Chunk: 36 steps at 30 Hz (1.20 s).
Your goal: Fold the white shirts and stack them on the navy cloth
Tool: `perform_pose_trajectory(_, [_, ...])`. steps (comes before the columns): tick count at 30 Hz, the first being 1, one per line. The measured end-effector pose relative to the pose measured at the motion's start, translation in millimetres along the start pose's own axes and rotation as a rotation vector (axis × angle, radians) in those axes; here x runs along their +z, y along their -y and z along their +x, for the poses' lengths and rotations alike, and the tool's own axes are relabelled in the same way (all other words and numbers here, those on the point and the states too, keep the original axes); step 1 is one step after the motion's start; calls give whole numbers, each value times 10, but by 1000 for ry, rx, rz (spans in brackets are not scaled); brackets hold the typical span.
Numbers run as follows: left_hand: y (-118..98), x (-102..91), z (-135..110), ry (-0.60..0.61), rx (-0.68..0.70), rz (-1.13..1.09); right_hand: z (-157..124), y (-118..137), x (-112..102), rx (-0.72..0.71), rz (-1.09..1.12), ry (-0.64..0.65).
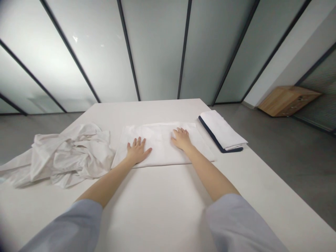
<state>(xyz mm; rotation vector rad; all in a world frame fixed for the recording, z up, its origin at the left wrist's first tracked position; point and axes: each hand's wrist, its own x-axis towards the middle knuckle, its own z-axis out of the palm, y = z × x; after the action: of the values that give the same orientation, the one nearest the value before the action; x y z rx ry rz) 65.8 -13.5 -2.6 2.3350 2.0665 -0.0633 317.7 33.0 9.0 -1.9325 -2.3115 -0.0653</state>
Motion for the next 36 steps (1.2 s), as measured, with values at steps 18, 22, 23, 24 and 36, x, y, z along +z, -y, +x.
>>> perform_pose_trajectory(18, [-54, 22, -4, -13, 85, -18, 260, 261, 73, -27, 74, 222])
perform_pose_trajectory(22, [-57, 48, -123, -14, 82, -14, 535, 211, 112, -44, 68, 202])
perform_pose_trajectory(23, [-57, 52, -142, -17, 76, -14, 587, 134, 124, -34, 62, 193])
perform_pose_trajectory(24, [-58, 54, -156, -19, 72, -15, 627, 30, 134, -12, 55, 184])
perform_pose_trajectory(36, [-82, 87, -128, -34, 49, -44, 425, -1133, 156, 339, 0, 58])
